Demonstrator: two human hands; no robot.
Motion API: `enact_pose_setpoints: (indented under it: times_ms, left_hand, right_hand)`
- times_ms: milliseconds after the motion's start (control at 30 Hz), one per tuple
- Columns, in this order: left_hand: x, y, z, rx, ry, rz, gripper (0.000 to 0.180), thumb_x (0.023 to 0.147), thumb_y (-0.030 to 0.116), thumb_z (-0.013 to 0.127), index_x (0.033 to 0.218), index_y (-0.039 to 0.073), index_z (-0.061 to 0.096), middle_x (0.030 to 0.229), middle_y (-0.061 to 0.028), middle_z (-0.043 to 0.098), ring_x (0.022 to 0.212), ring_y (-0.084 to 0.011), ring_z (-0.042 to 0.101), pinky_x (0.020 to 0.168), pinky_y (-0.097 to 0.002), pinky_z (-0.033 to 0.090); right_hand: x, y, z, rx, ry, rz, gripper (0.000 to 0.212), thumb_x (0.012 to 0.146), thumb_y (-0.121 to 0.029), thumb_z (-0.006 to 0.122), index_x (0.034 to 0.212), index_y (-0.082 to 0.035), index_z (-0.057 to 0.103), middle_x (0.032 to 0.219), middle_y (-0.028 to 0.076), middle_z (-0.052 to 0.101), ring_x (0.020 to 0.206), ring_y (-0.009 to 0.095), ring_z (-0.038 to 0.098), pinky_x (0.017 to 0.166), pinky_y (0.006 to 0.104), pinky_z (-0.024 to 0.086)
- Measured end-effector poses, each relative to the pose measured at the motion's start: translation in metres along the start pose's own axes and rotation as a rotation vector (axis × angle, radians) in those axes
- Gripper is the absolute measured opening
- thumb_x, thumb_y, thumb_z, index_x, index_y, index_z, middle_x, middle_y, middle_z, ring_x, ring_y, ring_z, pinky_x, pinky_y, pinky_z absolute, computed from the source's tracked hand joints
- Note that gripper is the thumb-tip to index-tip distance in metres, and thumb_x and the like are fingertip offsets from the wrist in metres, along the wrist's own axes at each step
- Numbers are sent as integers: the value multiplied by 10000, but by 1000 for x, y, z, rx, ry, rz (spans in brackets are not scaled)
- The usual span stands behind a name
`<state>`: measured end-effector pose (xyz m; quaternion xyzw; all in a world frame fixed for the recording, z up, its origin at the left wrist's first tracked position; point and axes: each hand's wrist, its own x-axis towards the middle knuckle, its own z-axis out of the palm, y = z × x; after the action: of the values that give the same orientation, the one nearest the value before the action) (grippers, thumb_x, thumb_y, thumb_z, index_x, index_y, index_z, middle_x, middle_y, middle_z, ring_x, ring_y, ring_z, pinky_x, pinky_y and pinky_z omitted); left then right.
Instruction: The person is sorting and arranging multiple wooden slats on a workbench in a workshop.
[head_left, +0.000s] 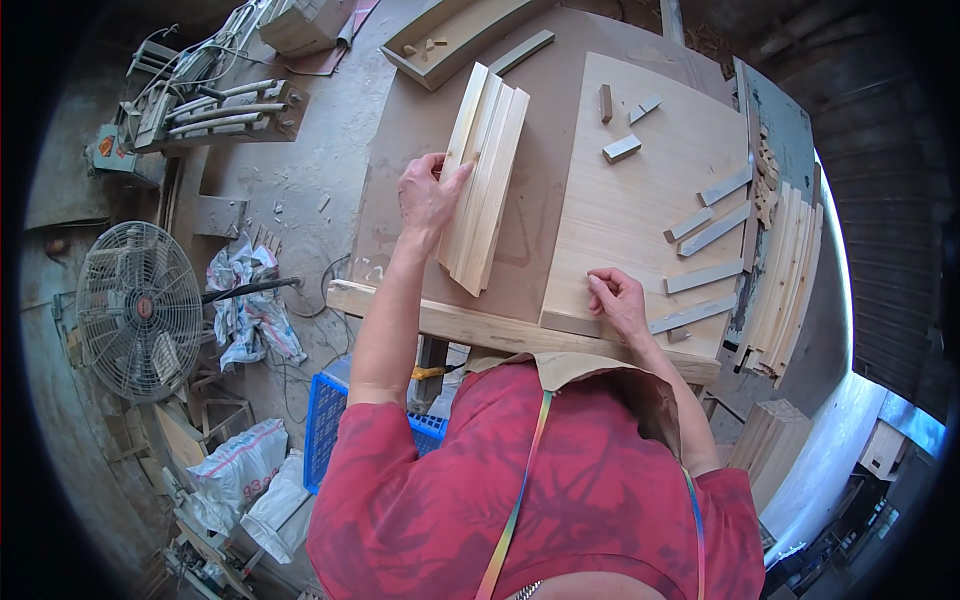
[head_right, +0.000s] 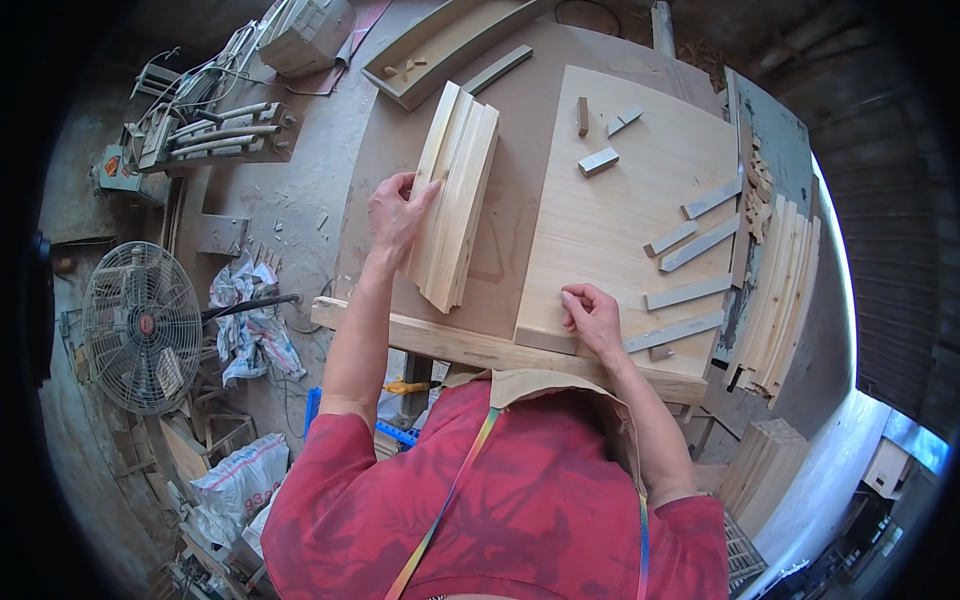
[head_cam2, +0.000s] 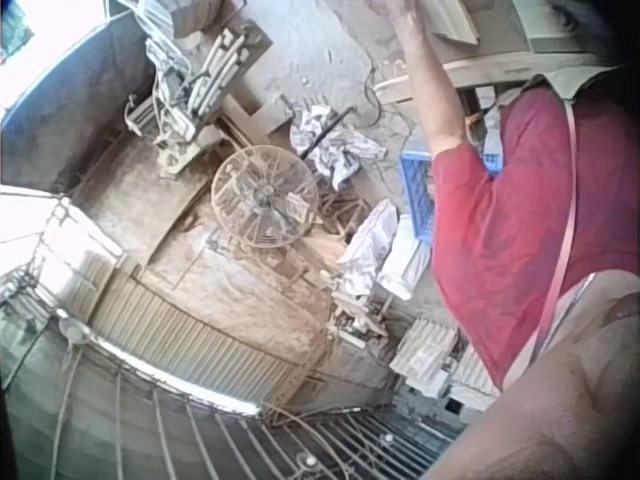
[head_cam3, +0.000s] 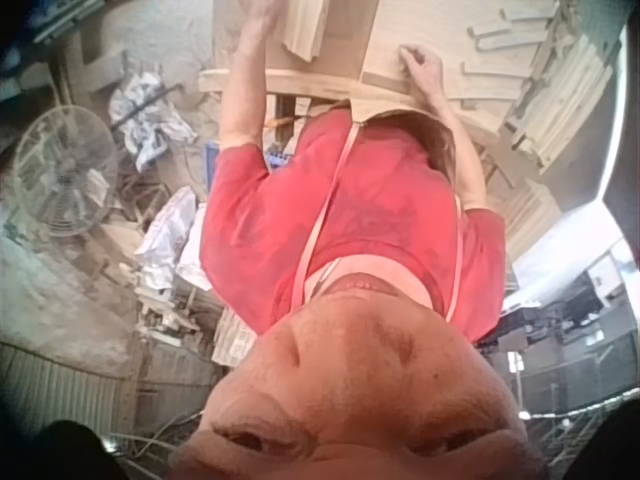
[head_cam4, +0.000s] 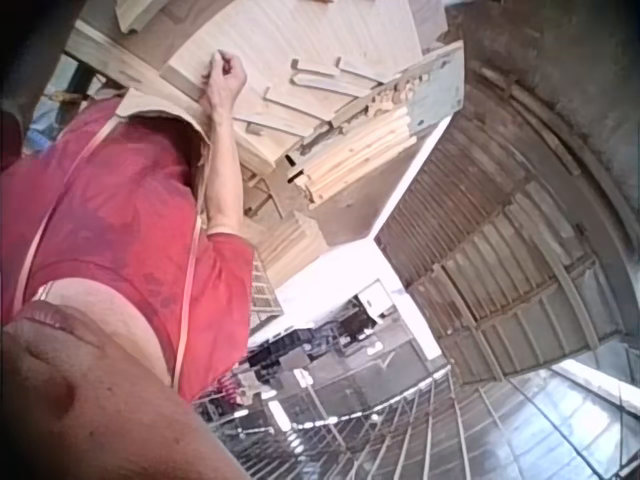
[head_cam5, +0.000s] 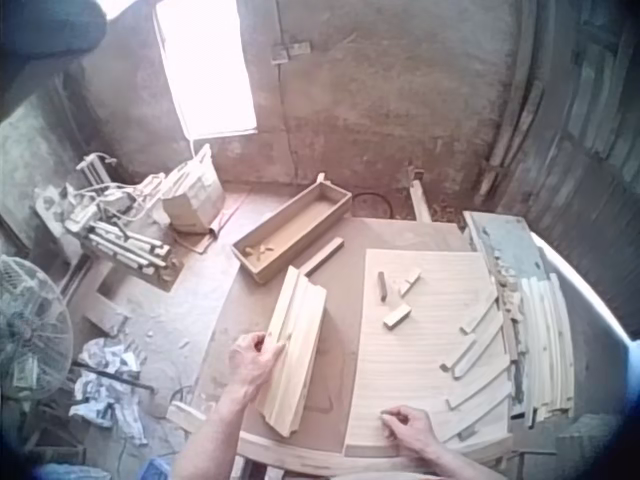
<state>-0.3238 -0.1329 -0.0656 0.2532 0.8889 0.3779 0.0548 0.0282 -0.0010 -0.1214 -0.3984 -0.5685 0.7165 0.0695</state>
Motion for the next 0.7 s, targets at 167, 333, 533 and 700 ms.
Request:
enact_pose_setpoints:
  times_ms: [167,333,533,700]
  left_hand:
    - [2,3,1,73,12,28,423,888,382,779,990,-28,761,972,-219,722,908,-383,701,856,-474,561]
    - [4,9,-3,194,-33,-20,437,889,398,762,1024,-17,777,939,-206,771,857,-346,751,834,-426,575]
    - [12,15,-5,273,-68,-56,378,911,371,726,1000,9,791,921,-199,769,868,-353,749,843,-446,572]
    - [13,19,-8,284,-65,-47,353,896,356,743,997,22,795,910,-192,769,862,-331,753,831,-436,575]
  right_hand:
    - [0,1,1,8,3,-9,204,1034,-177,670,1138,-4,700,837,23,678,640,72,625,554,220,512]
    - [0,1,0,9,-1,-18,201,1034,-173,667,1140,-5,701,842,25,681,645,70,629,554,217,512]
    - [0,3,-1,2,-3,-31,204,1035,-171,665,1149,-5,700,847,29,685,650,71,634,557,217,514]
    - [-1,4,-1,4,-11,-40,211,1036,-171,663,1159,-3,697,850,33,689,652,70,637,558,219,517]
